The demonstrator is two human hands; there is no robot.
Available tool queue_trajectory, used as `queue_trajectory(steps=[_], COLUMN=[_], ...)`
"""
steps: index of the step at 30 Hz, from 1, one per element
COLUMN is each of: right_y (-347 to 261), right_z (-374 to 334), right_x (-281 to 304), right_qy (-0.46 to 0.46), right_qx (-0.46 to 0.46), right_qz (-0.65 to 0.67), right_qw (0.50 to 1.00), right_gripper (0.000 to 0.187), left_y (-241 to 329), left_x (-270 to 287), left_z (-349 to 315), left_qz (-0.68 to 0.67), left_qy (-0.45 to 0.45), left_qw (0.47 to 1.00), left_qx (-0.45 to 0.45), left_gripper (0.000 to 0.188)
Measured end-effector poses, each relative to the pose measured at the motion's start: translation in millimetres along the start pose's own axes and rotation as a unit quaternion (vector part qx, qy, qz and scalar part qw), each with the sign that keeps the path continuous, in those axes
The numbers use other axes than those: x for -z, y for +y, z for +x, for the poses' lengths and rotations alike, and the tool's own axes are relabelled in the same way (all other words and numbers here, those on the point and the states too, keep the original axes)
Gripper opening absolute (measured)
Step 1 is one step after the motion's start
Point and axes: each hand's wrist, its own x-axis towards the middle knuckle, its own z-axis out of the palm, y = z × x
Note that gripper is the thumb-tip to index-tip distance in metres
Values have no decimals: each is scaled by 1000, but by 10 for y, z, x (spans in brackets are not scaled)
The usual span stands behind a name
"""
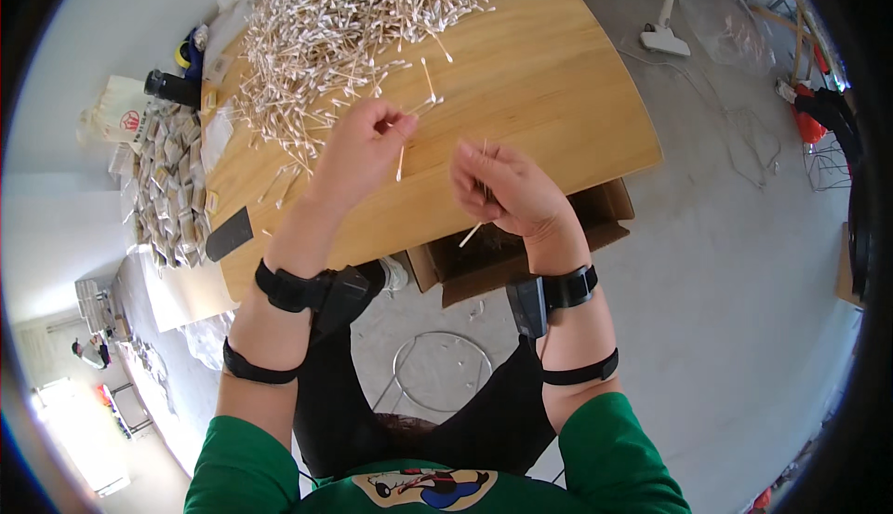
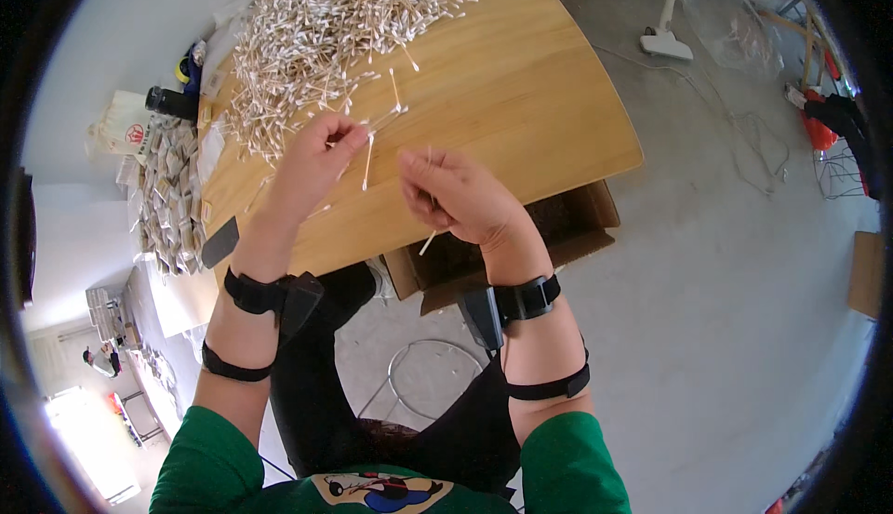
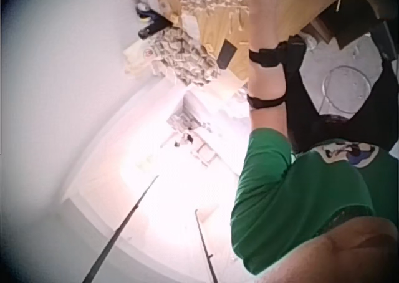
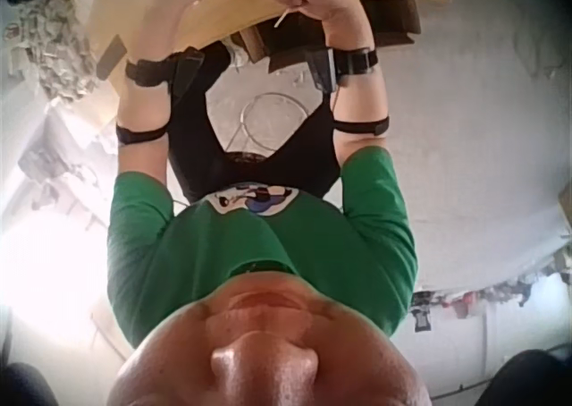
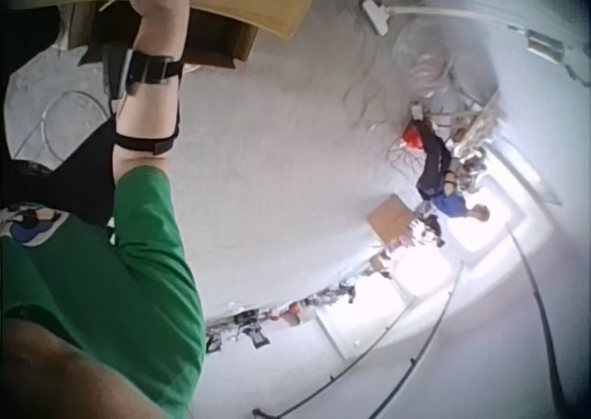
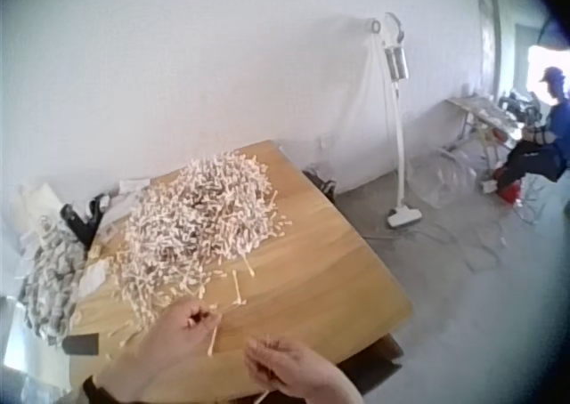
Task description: Picking up cotton swabs from a pile and grouping them into small bundles.
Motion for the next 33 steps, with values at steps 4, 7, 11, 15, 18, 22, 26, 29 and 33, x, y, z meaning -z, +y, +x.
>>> queue_trajectory(steps=[4,7,11,15,18,22,26,29,33], right_y=[18,172,202,154,53,48,128,31,-24], right_z=[-217,-277,-328,-377,-332,-333,-257,-281,-174], right_x=[-27,-10,28,172,104,125,155,99,110], right_qy=[-88,-94,-86,-76,-102,-79,-29,49,124], right_qx=[-38,-12,31,-1,0,-3,14,1,21], right_qz=[-204,-226,-235,-274,-299,-245,-215,-201,-128], right_qw=[974,969,968,959,949,966,976,978,984], right_gripper=[35,33,34,41,45,43,35,29,18], left_y=[-72,-129,-92,93,84,-399,-764,-848,-807], left_x=[50,43,-12,-296,-552,-1219,-1676,-1870,-1891], left_z=[-142,-239,-413,-846,-1325,-1723,-1850,-1813,-1827], left_qz=[-18,-16,-37,-37,-60,21,178,221,237], left_qy=[1,-2,54,155,89,-90,-175,-197,-291], left_qw=[1000,999,998,987,994,987,951,939,921], left_qx=[10,47,16,-9,-5,-131,-184,-174,-105], left_gripper=[25,24,20,14,10,28,53,41,39])
